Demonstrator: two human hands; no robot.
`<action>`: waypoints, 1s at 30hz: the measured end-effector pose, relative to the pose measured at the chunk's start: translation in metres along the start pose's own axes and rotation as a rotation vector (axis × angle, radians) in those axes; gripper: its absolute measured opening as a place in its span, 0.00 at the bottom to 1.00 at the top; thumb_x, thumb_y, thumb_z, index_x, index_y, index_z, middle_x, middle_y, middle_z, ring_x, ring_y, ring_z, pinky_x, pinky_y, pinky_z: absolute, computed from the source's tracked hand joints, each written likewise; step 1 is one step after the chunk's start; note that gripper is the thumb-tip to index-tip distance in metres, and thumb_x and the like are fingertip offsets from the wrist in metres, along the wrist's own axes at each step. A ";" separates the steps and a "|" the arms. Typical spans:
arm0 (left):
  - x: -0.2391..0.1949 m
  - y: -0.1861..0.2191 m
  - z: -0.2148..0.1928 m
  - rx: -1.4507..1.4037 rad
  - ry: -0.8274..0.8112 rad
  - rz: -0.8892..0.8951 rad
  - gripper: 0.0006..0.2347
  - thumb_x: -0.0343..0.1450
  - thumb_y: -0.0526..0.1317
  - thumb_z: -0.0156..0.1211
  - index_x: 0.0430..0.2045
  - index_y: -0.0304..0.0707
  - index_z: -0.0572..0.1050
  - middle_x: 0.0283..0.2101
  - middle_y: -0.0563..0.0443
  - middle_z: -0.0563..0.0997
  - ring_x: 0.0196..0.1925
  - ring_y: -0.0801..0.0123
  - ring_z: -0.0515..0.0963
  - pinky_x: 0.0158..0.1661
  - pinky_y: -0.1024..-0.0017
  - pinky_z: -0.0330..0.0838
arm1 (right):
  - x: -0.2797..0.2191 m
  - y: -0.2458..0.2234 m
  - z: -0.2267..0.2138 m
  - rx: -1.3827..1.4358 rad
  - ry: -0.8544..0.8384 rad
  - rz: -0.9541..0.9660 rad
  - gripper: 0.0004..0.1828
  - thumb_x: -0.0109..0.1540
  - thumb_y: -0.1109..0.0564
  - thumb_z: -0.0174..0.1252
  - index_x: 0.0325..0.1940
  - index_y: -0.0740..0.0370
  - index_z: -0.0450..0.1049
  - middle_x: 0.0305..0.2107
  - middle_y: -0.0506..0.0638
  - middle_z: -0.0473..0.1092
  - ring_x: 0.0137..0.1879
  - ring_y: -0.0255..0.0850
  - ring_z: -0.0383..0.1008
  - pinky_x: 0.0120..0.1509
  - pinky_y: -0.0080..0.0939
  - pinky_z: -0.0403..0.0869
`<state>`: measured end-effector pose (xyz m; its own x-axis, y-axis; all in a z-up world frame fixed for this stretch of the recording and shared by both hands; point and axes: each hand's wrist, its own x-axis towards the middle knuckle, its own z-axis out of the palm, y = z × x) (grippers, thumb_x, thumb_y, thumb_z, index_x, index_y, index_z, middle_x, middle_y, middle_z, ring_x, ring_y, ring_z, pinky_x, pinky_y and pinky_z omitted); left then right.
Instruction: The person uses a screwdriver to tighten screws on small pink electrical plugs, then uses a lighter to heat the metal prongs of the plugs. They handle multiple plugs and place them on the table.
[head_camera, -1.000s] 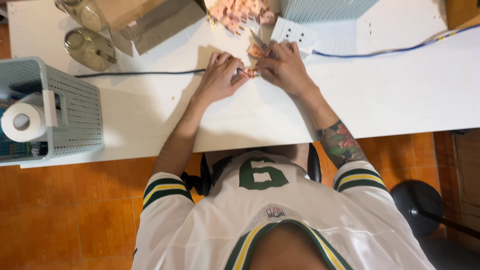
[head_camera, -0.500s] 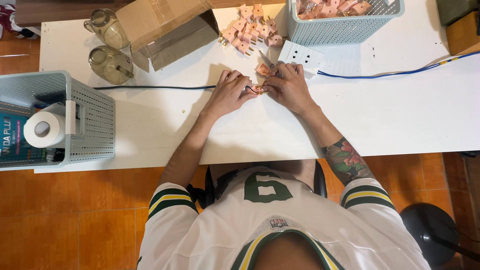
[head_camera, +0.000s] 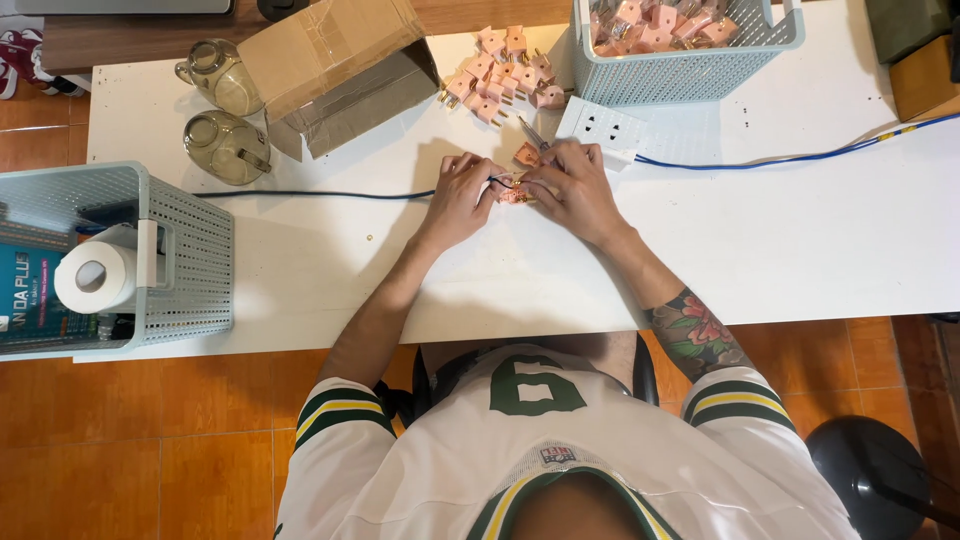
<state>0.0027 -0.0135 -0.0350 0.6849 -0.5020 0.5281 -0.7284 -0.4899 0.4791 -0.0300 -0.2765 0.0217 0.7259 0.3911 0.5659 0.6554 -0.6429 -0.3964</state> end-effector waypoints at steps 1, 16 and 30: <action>0.000 0.001 0.001 -0.029 0.012 -0.004 0.04 0.81 0.38 0.67 0.40 0.53 0.76 0.46 0.58 0.89 0.54 0.65 0.82 0.58 0.59 0.66 | 0.000 -0.001 0.001 -0.001 0.016 -0.026 0.07 0.70 0.52 0.77 0.45 0.56 0.88 0.44 0.48 0.69 0.51 0.46 0.69 0.63 0.51 0.61; 0.006 0.015 -0.012 -0.063 0.053 0.061 0.04 0.81 0.35 0.66 0.43 0.50 0.77 0.46 0.56 0.87 0.51 0.61 0.82 0.57 0.56 0.67 | -0.001 -0.001 0.006 0.011 0.074 -0.067 0.07 0.70 0.54 0.77 0.46 0.57 0.87 0.41 0.49 0.72 0.44 0.44 0.71 0.64 0.52 0.64; -0.003 -0.002 0.001 -0.008 0.043 0.082 0.06 0.79 0.38 0.72 0.43 0.49 0.78 0.42 0.56 0.88 0.50 0.61 0.84 0.59 0.55 0.68 | -0.004 0.001 0.013 0.034 0.056 -0.048 0.07 0.68 0.57 0.79 0.44 0.59 0.87 0.40 0.52 0.76 0.46 0.46 0.77 0.68 0.54 0.67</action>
<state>0.0019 -0.0120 -0.0379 0.6214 -0.5091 0.5956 -0.7825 -0.4424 0.4382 -0.0299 -0.2702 0.0101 0.6812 0.3832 0.6237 0.6967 -0.6009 -0.3918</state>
